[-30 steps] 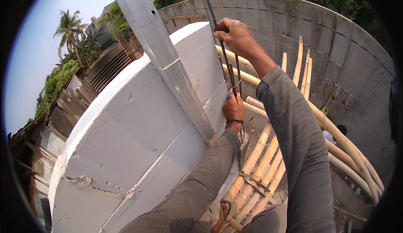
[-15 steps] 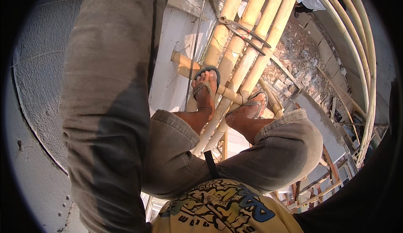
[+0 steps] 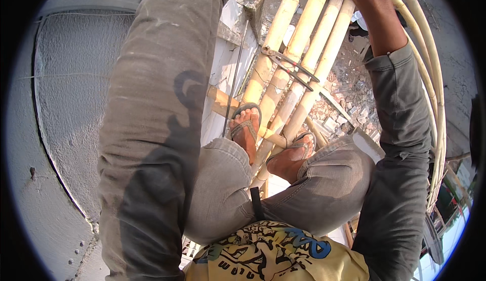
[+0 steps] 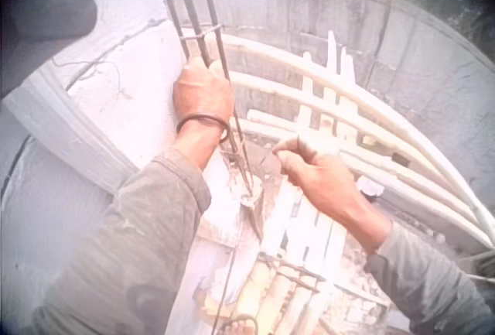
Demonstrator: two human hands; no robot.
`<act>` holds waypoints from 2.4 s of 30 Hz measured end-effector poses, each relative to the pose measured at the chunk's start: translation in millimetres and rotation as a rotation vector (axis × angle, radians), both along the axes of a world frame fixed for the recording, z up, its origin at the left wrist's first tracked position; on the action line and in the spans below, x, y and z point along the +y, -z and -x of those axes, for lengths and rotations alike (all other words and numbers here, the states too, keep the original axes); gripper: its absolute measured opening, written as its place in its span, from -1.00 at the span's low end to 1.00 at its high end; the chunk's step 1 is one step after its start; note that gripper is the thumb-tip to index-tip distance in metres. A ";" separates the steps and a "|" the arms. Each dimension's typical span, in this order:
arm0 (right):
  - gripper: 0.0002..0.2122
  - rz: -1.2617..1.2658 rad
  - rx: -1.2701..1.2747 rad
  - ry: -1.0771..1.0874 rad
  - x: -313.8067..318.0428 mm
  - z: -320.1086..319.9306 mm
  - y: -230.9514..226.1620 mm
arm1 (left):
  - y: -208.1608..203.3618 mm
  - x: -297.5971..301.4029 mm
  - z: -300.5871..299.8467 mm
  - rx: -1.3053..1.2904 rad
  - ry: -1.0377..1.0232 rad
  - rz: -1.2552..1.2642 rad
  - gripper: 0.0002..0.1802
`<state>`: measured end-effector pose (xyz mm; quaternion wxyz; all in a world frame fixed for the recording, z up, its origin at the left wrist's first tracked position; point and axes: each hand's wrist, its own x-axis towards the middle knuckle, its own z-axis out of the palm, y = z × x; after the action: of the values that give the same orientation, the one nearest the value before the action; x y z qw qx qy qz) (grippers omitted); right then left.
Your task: The person secures bamboo poles to a rebar structure using thin metal wires, twisting the wires with a pair of pliers and tightening them by hand to create a stable scaffold.
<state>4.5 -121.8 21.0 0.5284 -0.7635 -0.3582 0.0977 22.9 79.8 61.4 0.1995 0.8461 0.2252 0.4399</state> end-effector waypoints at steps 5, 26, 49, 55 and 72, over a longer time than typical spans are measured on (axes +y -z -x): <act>-0.82 0.679 0.194 -0.348 -70.8 107.7 149.0 | -5.8 0.5 -0.6 -0.116 0.040 0.071 -0.69; -0.72 0.146 0.397 0.110 -75.1 46.5 108.8 | -18.2 -4.2 8.4 -0.003 0.194 0.268 -0.74; -0.86 -0.205 -0.487 0.502 65.0 -83.6 -110.6 | -3.5 -9.0 -8.3 -0.234 0.165 0.404 -0.71; -0.85 -0.146 -0.497 0.223 90.3 -79.5 -113.3 | -11.0 -13.9 2.3 -0.216 0.233 0.586 -0.62; -0.88 -0.081 0.010 -0.069 94.0 -122.1 -111.7 | -16.1 -29.6 -0.4 -0.764 0.581 1.424 -0.56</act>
<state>126.6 -27.7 132.8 0.5571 -0.7281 -0.3854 0.1050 23.3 50.1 77.5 0.8499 0.3374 0.1394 0.3801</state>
